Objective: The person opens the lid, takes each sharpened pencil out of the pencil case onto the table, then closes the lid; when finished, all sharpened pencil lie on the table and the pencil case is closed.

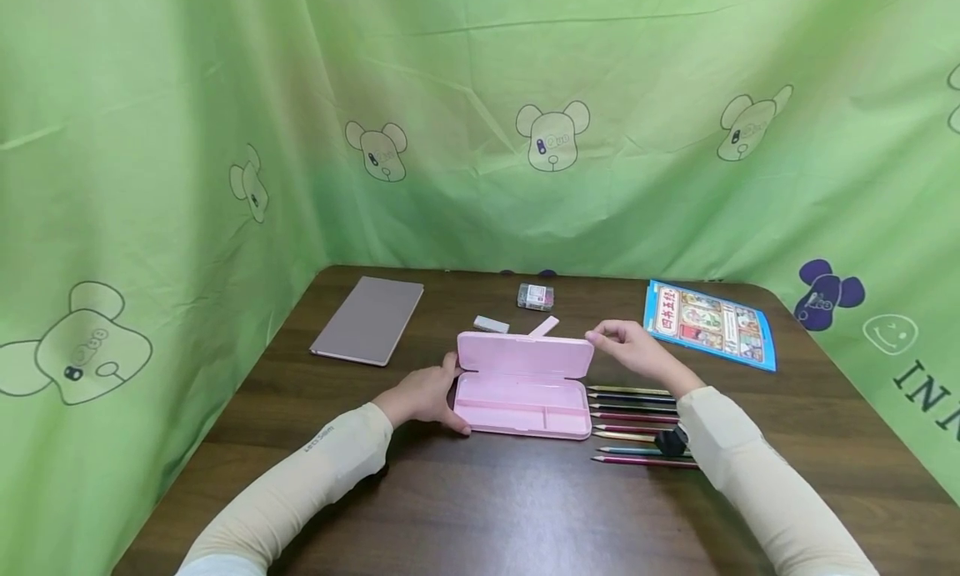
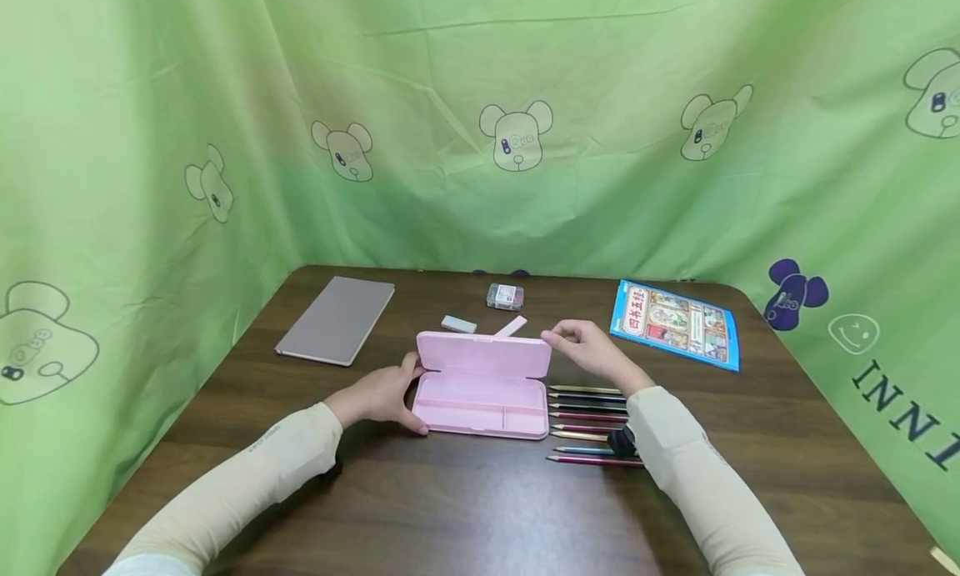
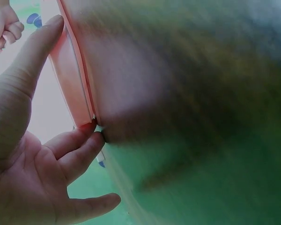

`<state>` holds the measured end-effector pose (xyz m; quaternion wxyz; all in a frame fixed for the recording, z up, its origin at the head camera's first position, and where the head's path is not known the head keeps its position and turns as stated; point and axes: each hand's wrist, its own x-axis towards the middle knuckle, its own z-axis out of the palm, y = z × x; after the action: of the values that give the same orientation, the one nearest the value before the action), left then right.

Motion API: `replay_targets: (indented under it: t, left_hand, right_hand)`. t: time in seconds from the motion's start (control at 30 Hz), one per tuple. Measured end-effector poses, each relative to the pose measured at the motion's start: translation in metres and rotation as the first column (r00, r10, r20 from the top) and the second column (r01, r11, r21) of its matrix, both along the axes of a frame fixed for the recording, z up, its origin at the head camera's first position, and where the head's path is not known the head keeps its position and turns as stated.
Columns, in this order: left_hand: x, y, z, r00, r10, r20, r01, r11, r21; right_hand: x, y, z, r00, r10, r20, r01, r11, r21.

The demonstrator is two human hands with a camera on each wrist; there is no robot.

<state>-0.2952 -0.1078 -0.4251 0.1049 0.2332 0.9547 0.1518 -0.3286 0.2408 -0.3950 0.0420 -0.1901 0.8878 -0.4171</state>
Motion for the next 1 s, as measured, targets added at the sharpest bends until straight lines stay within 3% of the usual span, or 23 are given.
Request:
replay_targets:
  t: [0.27, 0.43, 0.57, 0.73, 0.87, 1.0]
  left_hand:
    - [0.003, 0.000, -0.002, 1.000, -0.001, -0.010, 0.001, 1.000, 0.016]
    - [0.003, -0.002, 0.000, 0.999, -0.029, -0.032, 0.030, 0.999, 0.041]
    - [0.002, -0.004, 0.000, 0.998, -0.056, -0.021, 0.057, 0.998, 0.041]
    - [0.001, -0.003, -0.002, 0.998, -0.070, -0.010, 0.070, 0.997, 0.015]
    - [0.001, -0.003, -0.003, 0.996, -0.091, -0.010, 0.091, 0.996, -0.003]
    - [0.001, -0.004, -0.001, 0.994, -0.113, 0.003, 0.113, 0.994, 0.006]
  right_hand:
    - [0.017, -0.001, -0.005, 0.991, 0.126, 0.040, -0.126, 0.992, -0.008]
    - [0.027, -0.005, -0.006, 0.984, 0.175, 0.021, -0.176, 0.974, 0.145]
    - [0.037, -0.011, -0.010, 0.984, 0.175, -0.028, -0.158, 0.937, 0.310]
    - [0.045, -0.017, -0.017, 0.982, 0.172, -0.076, -0.121, 0.888, 0.444]
    - [0.048, -0.020, -0.021, 0.981, 0.170, -0.092, -0.103, 0.861, 0.498]
    - [0.049, -0.023, -0.021, 0.981, 0.163, -0.101, -0.090, 0.855, 0.511]
